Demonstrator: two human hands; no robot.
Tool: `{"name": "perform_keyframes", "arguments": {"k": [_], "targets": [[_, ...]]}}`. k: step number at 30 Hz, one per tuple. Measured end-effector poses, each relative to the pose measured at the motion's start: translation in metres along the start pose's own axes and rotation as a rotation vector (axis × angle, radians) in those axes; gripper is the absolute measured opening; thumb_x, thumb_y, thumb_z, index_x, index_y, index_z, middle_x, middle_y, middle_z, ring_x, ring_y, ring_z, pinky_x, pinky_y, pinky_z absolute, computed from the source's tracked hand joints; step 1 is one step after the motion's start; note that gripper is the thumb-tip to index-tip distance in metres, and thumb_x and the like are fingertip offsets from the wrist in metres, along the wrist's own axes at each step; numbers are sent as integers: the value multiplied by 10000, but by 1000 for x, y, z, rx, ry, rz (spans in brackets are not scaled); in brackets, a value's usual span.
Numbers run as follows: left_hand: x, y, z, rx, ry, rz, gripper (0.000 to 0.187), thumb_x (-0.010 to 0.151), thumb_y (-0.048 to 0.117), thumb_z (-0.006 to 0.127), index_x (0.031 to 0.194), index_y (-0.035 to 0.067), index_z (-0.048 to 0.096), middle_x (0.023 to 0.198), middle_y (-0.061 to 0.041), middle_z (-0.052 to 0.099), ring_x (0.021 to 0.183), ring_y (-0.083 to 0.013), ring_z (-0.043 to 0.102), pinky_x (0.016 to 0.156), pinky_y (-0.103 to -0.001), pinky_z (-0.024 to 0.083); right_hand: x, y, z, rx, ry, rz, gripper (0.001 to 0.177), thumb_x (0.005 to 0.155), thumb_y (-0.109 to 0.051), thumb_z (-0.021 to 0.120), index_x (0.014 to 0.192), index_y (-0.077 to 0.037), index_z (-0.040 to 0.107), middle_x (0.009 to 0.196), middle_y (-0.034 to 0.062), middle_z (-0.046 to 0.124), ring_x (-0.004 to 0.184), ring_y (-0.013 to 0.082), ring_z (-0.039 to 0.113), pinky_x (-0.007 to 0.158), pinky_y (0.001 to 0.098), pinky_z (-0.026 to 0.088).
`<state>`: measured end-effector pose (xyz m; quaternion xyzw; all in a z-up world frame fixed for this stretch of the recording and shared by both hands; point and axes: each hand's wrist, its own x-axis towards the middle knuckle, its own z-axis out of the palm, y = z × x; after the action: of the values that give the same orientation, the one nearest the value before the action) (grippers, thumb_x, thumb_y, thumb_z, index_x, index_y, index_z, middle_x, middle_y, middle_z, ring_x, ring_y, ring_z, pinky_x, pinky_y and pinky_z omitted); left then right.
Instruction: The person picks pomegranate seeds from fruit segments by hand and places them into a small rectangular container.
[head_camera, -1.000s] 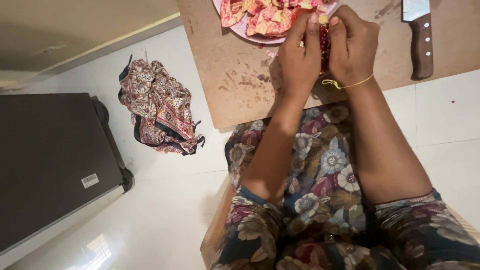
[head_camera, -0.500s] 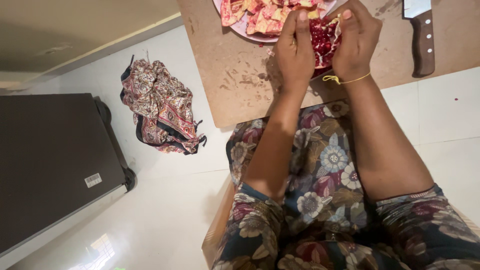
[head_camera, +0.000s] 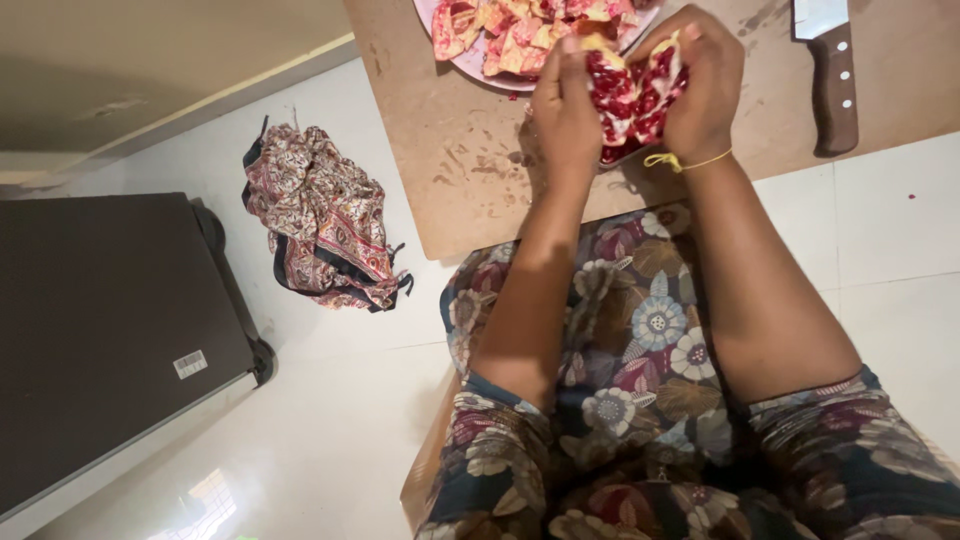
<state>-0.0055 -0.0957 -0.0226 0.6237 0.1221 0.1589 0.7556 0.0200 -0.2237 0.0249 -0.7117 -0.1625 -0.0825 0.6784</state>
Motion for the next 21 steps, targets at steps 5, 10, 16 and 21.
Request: {"name": "perform_keyframes", "arguments": {"k": [5, 10, 16, 21], "targets": [[0, -7, -1, -3, 76, -1, 456, 1214, 334, 519, 1071, -71, 673, 727, 26, 418, 707, -75, 357, 642, -243, 329, 9, 5, -5, 15, -79, -3, 518, 1119, -269, 306, 892, 50, 647, 918, 126, 688, 864, 197, 627, 869, 309, 463], [11, -5, -16, 305, 9, 13, 478, 1127, 416, 514, 1293, -1, 680, 803, 17, 642, 806, -56, 548, 793, -226, 499, 12, 6, -13, -168, -207, 228, 485, 1088, -249, 347, 904, 27, 701, 830, 135, 652, 750, 235, 539, 765, 315, 424], [23, -8, -21, -306, -53, -178, 502, 1134, 394, 563, 1374, -39, 646, 1152, -81, 715, 1002, -97, 626, 926, -265, 502, 12, 39, -9, 527, -69, 465, 351, 1096, -172, 362, 962, 14, 627, 932, 146, 703, 889, 225, 657, 917, 321, 537], [19, 31, -43, 449, 20, -214, 535, 1098, 490, 484, 1431, 96, 625, 1226, -117, 758, 921, -252, 569, 787, -386, 503, 8, 32, -36, -347, -144, 110, 427, 1174, -190, 341, 963, 21, 647, 867, 169, 666, 789, 245, 653, 759, 356, 510]]}}
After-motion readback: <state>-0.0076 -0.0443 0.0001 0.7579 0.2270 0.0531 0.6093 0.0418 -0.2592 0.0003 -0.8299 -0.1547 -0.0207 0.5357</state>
